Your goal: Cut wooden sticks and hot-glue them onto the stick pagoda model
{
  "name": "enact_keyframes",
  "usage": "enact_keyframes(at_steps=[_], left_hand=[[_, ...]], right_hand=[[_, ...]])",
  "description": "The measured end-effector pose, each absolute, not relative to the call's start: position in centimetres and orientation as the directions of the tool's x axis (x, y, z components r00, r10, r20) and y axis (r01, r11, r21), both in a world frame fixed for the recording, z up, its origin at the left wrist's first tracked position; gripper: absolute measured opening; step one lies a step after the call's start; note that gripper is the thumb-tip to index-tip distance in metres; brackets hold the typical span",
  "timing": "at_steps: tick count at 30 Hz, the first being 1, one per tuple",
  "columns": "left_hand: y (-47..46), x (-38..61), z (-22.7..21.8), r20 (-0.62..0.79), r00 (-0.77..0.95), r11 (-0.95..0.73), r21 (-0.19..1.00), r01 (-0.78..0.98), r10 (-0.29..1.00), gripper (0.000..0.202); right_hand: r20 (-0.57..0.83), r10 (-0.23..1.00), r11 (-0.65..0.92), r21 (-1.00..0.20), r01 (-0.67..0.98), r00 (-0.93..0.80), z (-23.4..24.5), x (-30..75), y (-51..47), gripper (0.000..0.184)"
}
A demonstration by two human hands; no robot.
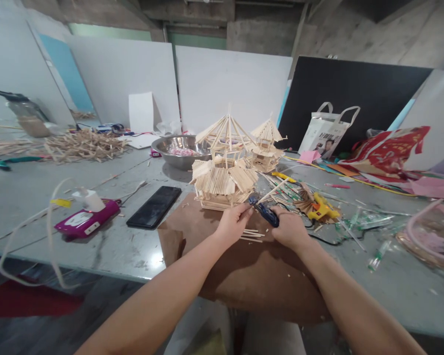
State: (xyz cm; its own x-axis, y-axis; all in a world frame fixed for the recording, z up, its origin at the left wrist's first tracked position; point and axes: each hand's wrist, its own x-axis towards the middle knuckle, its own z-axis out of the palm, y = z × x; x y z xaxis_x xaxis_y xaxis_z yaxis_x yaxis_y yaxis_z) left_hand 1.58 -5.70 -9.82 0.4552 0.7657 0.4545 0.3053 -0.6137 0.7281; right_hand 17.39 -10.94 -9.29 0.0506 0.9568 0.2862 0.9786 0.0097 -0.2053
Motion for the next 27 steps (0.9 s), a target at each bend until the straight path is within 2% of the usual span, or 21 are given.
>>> enact_keyframes(at_steps=[4, 6, 9, 11, 14, 17, 20, 23, 27], left_hand=[[-5.9, 1.7, -10.0, 0.472, 0.387, -0.606, 0.683, 0.408, 0.792, 0.028], [-6.1, 1.8, -9.9, 0.470, 0.412, -0.612, 0.708, 0.353, 0.781, 0.029], [-6.1, 1.8, -9.5, 0.456, 0.483, -0.588, 0.792, 0.162, 0.747, 0.029], [-6.0, 1.7, -9.3, 0.395, 0.537, -0.495, 0.867, 0.049, 0.745, 0.029], [-5.6, 1.3, -9.4, 0.237, 0.633, -0.282, 0.959, -0.031, 0.737, 0.031], [-5.2, 0.9, -9.6, 0.129, 0.705, -0.116, 0.991, -0.067, 0.697, 0.031], [-5.0, 0.8, -9.7, 0.101, 0.728, -0.061, 0.995, -0.081, 0.679, 0.030], [-5.1, 1.1, -9.8, 0.172, 0.671, -0.200, 0.979, -0.037, 0.721, 0.031], [-5.5, 1.5, -9.9, 0.398, 0.503, -0.532, 0.833, 0.152, 0.767, 0.026]], right_hand=[[0.279, 0.958, -0.001, -0.218, 0.976, 0.063, -9.3, 17.3, -10.9, 0.030], [0.299, 0.954, 0.041, -0.250, 0.967, 0.037, -9.3, 17.3, -10.9, 0.030], [0.319, 0.948, 0.096, -0.296, 0.950, 0.003, -9.1, 17.3, -11.0, 0.028], [0.311, 0.950, 0.103, -0.313, 0.944, 0.000, -9.0, 17.3, -11.1, 0.028], [0.296, 0.955, 0.105, -0.325, 0.940, -0.005, -8.9, 17.3, -11.1, 0.028], [0.293, 0.956, 0.117, -0.326, 0.938, -0.018, -9.1, 17.4, -11.2, 0.027], [0.281, 0.959, 0.113, -0.330, 0.937, -0.016, -9.2, 17.3, -11.2, 0.025], [0.265, 0.964, 0.080, -0.315, 0.946, 0.007, -9.1, 17.2, -11.2, 0.024], [0.259, 0.965, 0.039, -0.285, 0.958, 0.038, -9.0, 17.0, -11.1, 0.023]])
